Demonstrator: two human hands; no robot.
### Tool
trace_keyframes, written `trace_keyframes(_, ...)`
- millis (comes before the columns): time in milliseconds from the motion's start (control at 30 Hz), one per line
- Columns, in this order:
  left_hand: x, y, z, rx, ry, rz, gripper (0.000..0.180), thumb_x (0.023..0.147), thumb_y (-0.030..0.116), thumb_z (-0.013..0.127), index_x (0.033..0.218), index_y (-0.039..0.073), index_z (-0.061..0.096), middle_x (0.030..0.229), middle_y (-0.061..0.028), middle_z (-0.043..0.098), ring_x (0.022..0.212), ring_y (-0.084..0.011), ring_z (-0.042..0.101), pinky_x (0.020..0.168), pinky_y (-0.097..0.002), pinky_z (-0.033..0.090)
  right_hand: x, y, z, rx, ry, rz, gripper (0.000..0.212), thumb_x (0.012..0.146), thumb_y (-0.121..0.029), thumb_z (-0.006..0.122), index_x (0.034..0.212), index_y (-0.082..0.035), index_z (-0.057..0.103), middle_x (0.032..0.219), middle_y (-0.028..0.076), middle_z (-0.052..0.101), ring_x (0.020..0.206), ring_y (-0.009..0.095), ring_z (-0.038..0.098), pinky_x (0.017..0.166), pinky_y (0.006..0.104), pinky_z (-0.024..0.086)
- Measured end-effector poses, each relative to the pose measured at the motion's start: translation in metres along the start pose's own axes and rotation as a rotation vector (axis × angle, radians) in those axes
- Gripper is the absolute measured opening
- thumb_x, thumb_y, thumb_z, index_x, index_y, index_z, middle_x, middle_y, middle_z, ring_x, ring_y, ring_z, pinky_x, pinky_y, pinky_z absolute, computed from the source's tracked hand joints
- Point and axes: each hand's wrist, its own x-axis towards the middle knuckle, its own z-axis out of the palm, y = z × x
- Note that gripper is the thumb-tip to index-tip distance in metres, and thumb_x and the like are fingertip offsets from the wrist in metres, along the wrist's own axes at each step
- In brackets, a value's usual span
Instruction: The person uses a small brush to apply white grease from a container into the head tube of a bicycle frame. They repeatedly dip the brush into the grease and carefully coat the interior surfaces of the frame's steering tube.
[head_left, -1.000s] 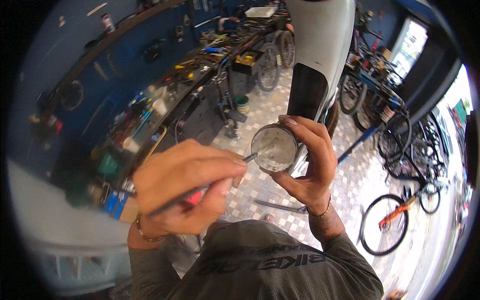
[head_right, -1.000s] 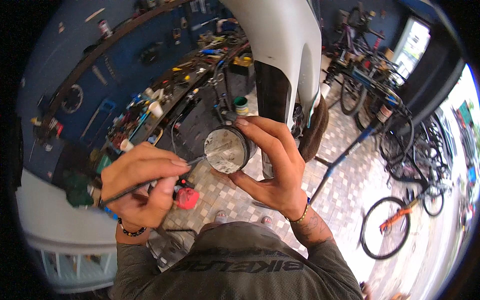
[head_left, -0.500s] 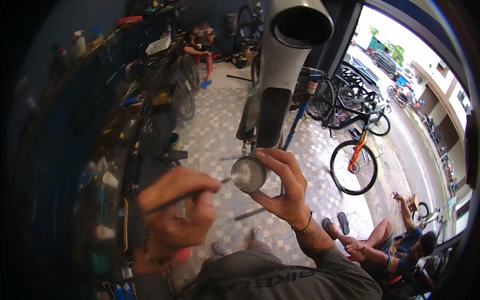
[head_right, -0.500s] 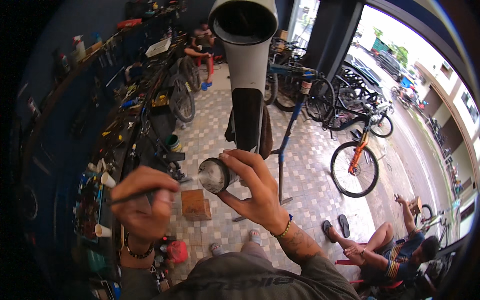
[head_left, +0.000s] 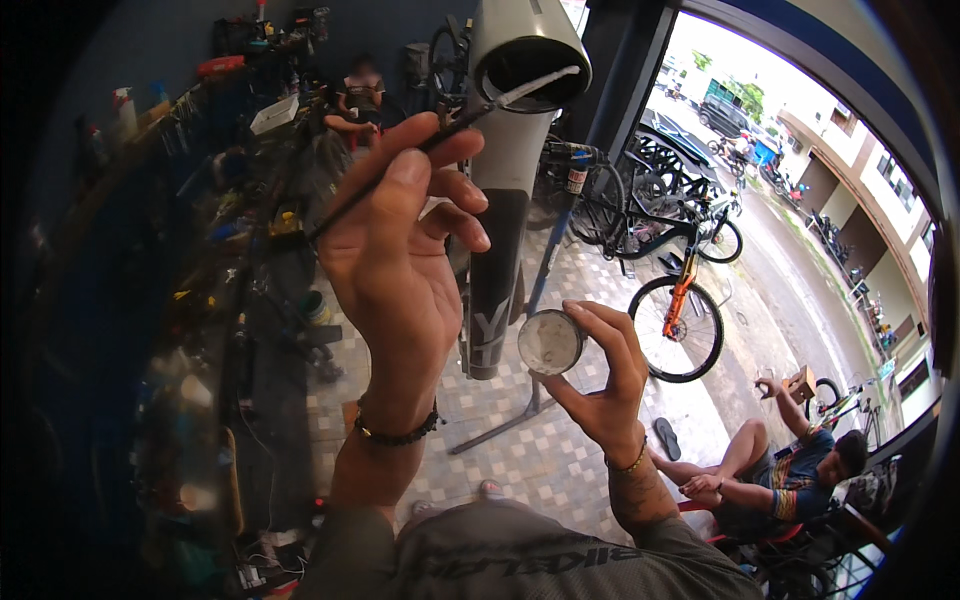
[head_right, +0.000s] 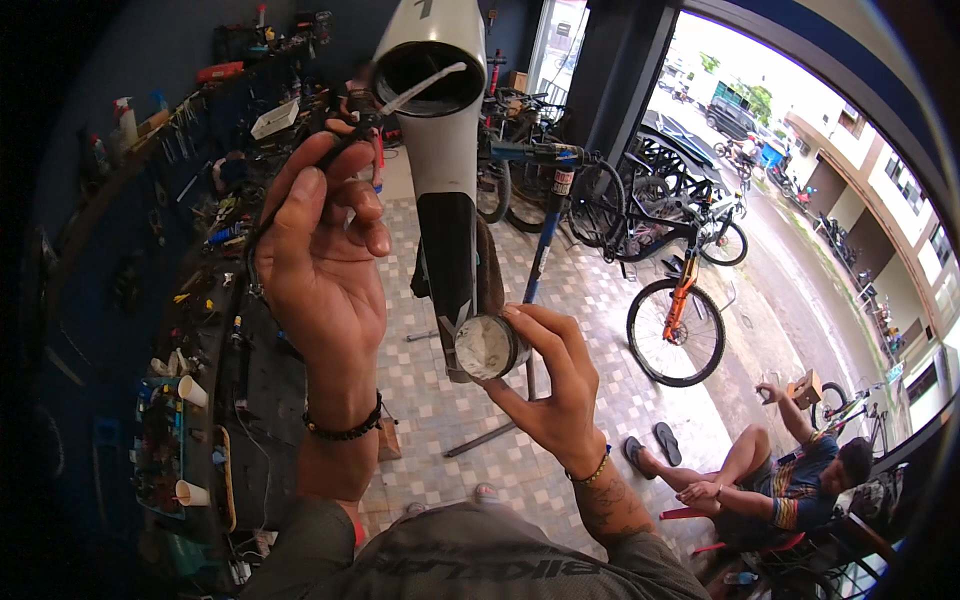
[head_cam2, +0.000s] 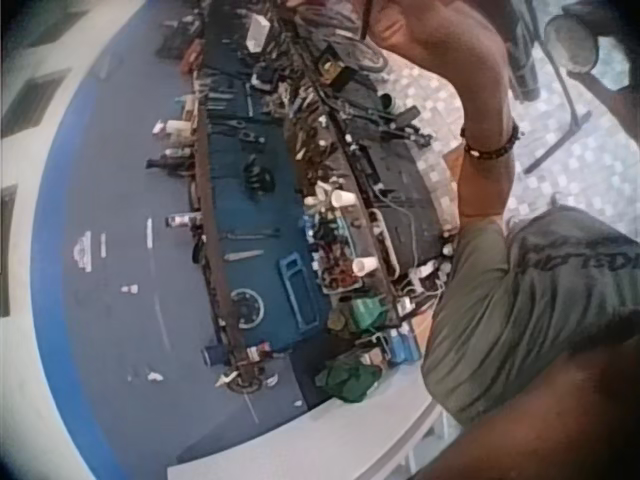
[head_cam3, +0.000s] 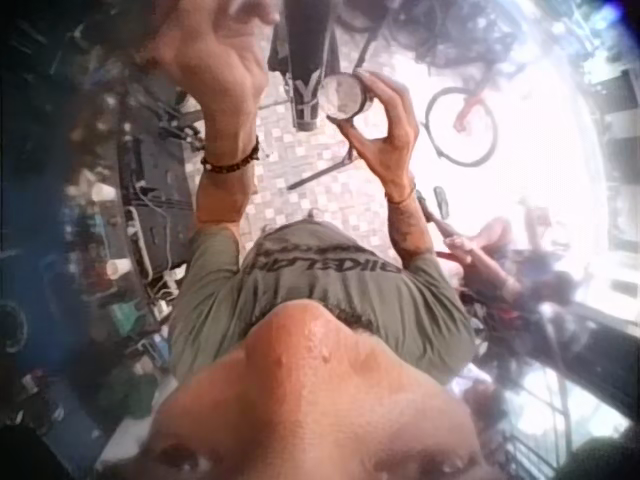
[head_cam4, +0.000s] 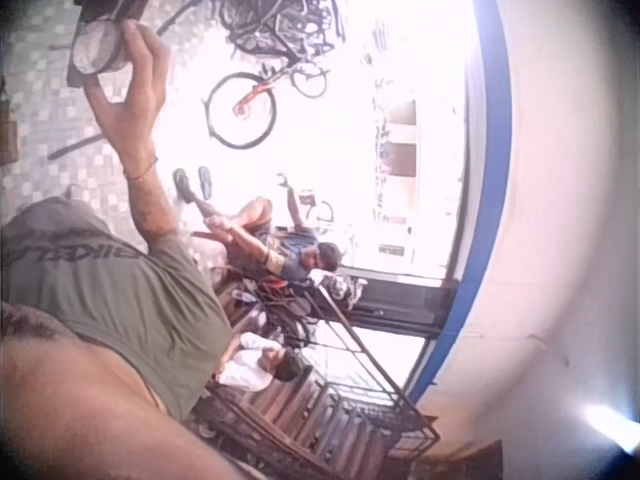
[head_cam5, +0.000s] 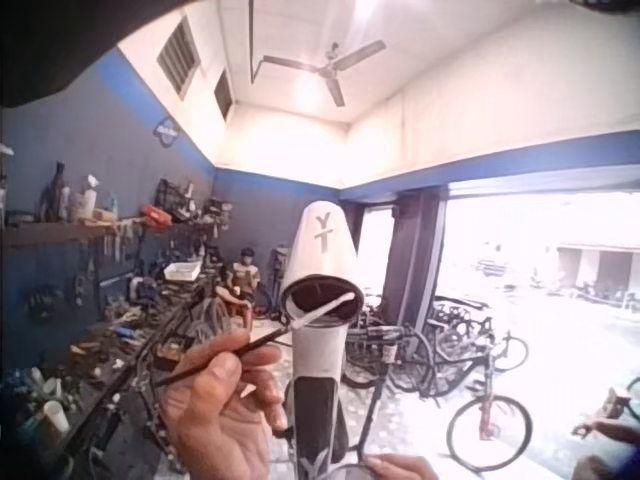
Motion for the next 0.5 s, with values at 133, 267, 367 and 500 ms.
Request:
trace_keyframes(133,-0.001,-0.011,0.001,-0.057,0.036,0.0,0.034,0.107,0.012,0.06,0.134,-0.007,0.068,0.114,-0.0271,0.077,0.081,-0.0189,0.073,0.058,-0.0283,0.057,-0.002,0.008,-0.008,-0.003,0.021,0.004,0.074,0.071,-0.001,0.093,0.14,-0.001,0.067,0.132,0.019,0.068,0.119,0.034,0.071,0.099,0.0406,0.06)
trace_keyframes(267,0.001,-0.015,0.003,-0.019,0.015,0.004,0.033,0.107,0.011,0.06,0.133,-0.008,0.069,0.113,-0.0269,0.077,0.081,-0.0191,0.073,0.058,-0.0284,0.058,-0.001,0.01,-0.012,-0.008,0.011,-0.007,0.073,0.071,-0.002,0.093,0.14,-0.001,0.067,0.132,0.019,0.068,0.119,0.033,0.071,0.099,0.04,0.06)
trace_keyframes(367,0.001,-0.013,-0.002,0.105,0.03,0.044,0.032,0.107,0.011,0.06,0.131,-0.008,0.069,0.111,-0.0269,0.077,0.081,-0.0193,0.073,0.058,-0.0283,0.058,-0.001,0.016,-0.01,0.014,0.004,-0.002,0.073,0.072,-0.002,0.093,0.14,-0.001,0.067,0.132,0.019,0.068,0.119,0.033,0.071,0.098,0.0399,0.06)
trace_keyframes(500,0.004,-0.003,0.003,0.145,0.025,0.071,0.03,0.106,0.01,0.061,0.128,-0.009,0.07,0.11,-0.0274,0.077,0.081,-0.0197,0.073,0.057,-0.028,0.057,0.001,0.021,-0.009,0.033,-0.005,-0.005,0.073,0.072,-0.002,0.094,0.14,-0.001,0.067,0.133,0.019,0.068,0.119,0.033,0.071,0.098,0.04,0.06)
